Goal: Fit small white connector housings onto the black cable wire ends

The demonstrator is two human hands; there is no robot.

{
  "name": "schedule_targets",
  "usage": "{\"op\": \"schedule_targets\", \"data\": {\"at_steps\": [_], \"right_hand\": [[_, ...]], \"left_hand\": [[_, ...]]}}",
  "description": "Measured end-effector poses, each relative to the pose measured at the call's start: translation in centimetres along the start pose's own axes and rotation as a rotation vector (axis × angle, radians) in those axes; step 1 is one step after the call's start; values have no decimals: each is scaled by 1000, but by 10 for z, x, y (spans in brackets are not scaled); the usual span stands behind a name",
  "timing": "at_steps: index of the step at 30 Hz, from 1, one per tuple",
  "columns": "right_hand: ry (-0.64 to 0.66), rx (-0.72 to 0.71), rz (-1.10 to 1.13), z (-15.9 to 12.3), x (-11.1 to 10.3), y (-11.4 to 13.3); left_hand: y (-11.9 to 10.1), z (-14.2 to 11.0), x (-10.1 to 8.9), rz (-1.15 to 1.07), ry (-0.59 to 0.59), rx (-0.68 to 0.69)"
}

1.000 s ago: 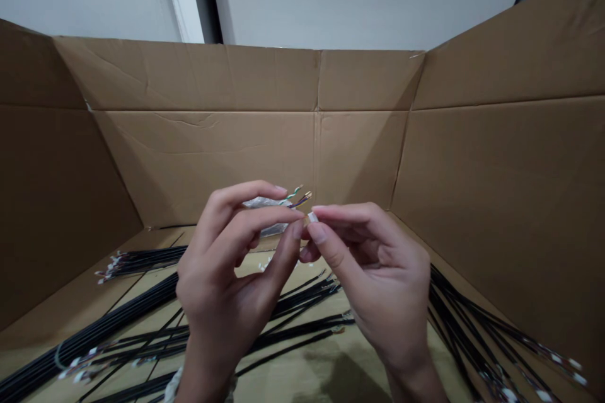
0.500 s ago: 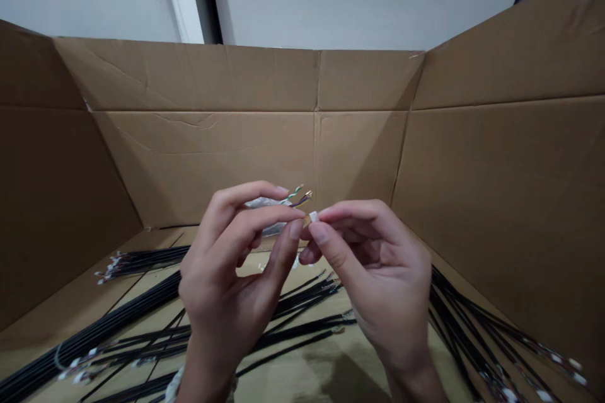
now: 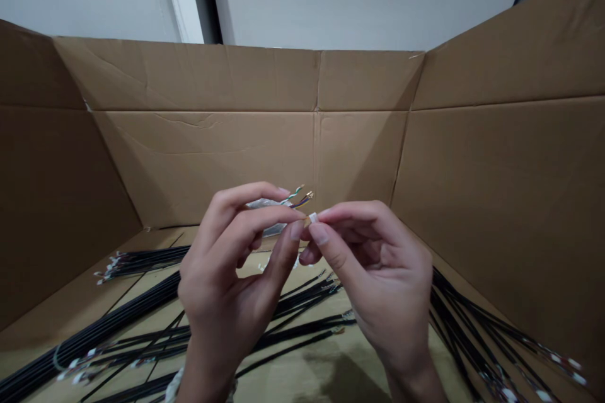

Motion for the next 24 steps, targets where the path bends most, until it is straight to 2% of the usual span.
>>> {"op": "schedule_targets", "data": {"at_steps": [24], "right_hand": [[4, 0, -8, -1, 2, 0]], "left_hand": [[-1, 0, -1, -3, -1, 7]]}}
Point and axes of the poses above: each hand's wrist, its own z-axis towards the middle knuckle, its own x-axis out of the palm, y = z × x, the point moved 5 cm from there along z, towards the middle knuckle, and after that the axes turned 1 degree about z, right-handed, at the moved point
